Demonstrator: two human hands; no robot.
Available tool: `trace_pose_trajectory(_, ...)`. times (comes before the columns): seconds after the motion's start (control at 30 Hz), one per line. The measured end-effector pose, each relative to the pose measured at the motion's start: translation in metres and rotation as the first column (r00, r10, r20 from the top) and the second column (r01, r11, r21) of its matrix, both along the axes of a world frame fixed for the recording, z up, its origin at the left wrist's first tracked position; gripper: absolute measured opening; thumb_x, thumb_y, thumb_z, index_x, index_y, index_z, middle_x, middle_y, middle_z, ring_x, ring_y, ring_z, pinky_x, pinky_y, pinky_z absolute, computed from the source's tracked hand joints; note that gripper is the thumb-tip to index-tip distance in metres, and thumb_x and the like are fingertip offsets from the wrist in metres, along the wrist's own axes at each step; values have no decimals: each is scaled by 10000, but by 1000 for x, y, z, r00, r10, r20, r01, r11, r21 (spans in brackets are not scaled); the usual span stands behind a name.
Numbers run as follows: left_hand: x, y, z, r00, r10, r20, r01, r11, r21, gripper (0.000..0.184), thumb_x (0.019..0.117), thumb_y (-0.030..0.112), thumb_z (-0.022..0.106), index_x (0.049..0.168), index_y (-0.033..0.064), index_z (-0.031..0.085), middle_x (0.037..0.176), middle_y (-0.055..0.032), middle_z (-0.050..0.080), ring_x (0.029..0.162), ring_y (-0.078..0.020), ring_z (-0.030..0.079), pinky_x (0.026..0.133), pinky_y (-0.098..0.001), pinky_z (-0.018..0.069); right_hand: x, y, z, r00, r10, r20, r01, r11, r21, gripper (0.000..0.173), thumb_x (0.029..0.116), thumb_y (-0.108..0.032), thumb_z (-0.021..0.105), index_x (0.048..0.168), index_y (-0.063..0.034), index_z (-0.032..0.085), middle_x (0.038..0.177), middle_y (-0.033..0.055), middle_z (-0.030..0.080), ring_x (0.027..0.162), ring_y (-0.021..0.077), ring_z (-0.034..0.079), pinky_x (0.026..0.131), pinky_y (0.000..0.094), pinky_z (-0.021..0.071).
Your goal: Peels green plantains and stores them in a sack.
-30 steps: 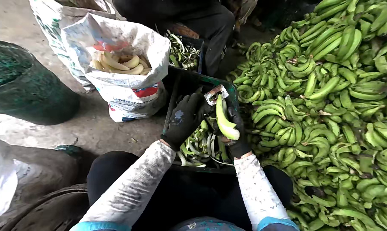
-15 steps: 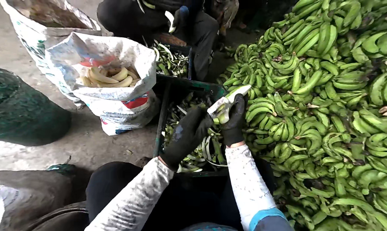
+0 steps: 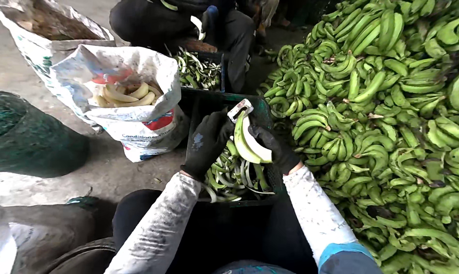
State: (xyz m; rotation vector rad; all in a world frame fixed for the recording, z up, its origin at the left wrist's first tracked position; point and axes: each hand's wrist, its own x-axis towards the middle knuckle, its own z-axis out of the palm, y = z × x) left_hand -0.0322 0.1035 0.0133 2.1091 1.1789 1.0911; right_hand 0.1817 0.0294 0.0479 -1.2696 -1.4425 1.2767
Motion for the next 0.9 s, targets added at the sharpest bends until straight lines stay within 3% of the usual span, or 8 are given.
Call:
trace_pose_trajectory(0.17, 13, 0, -9, 999, 2, -32, -4, 998, -67, 446, 1058, 482, 467, 1300, 133, 604, 1087, -129, 637, 962, -289, 648, 798, -534, 542, 16, 2, -10, 1000, -22, -13, 21, 997, -76, 445, 1033, -363, 513, 1472, -288, 505, 1257, -16, 658, 1025, 97, 648, 837, 311, 561)
trace_pose_trajectory(0.3, 8, 26, -9, 989, 144, 18, -136, 964, -227, 532, 1049, 536, 449, 1303, 97, 608, 1119, -160, 668, 1019, -298, 658, 887, -561, 531, 16, 1, -9, 999, 26, 27, -21, 986, -168, 494, 990, -306, 564, 1479, -289, 499, 1176, -4, 670, 884, 57, 630, 727, 257, 538)
trace_pose_trajectory(0.37, 4, 28, -6, 993, 113, 42, -103, 976, -192, 585, 1037, 587, 414, 1301, 99, 601, 1092, -138, 660, 998, -266, 651, 879, -524, 528, 17, 5, -17, 998, -57, -25, 51, 980, -194, 469, 1009, -350, 557, 1469, -285, 495, 1094, 4, 658, 806, 57, 607, 674, 244, 518)
trace_pose_trajectory(0.43, 7, 12, -1, 999, 17, 36, -13, 993, -116, 523, 1059, 544, 421, 1308, 119, 594, 1082, -115, 662, 931, -235, 659, 810, -487, 555, 15, 18, -24, 963, -172, -206, 136, 974, -178, 460, 1007, -409, 549, 1438, -261, 485, 1099, -4, 665, 871, 76, 648, 727, 275, 568)
trace_pose_trajectory(0.53, 25, -12, -4, 997, -70, -21, 70, 998, 0, 432, 1063, 409, 474, 1323, 90, 606, 1158, -132, 663, 1012, -259, 667, 861, -502, 563, 11, 31, -29, 833, -305, -463, 282, 952, -120, 375, 1027, -456, 516, 1336, -245, 545, 1068, -7, 668, 891, 106, 661, 732, 308, 582)
trace_pose_trajectory(0.63, 36, -24, -10, 994, -76, -82, 86, 988, 129, 495, 1045, 428, 502, 1380, 73, 581, 1191, -163, 635, 999, -299, 653, 826, -506, 552, 7, 25, -35, 688, -362, -629, 418, 906, -65, 295, 1047, -474, 481, 1213, -262, 604, 1002, -47, 665, 876, 68, 656, 714, 279, 577)
trace_pose_trajectory(0.77, 44, -34, -14, 994, -23, -108, 47, 974, 222, 529, 1005, 459, 575, 1385, 93, 598, 1150, -176, 642, 965, -338, 651, 790, -529, 542, 8, 22, -47, 662, -382, -645, 538, 841, 54, 338, 1069, -412, 459, 1370, -275, 529, 1227, -52, 623, 1109, 81, 613, 905, 338, 560)
trace_pose_trajectory(0.9, 42, -34, -12, 993, -8, -120, 29, 985, 172, 514, 1021, 460, 556, 1392, 105, 591, 1191, -172, 621, 993, -339, 636, 816, -535, 529, 9, 35, -41, 613, -412, -675, 567, 824, 12, 269, 1062, -367, 461, 1259, -208, 552, 1105, -16, 622, 1007, 98, 628, 842, 344, 571)
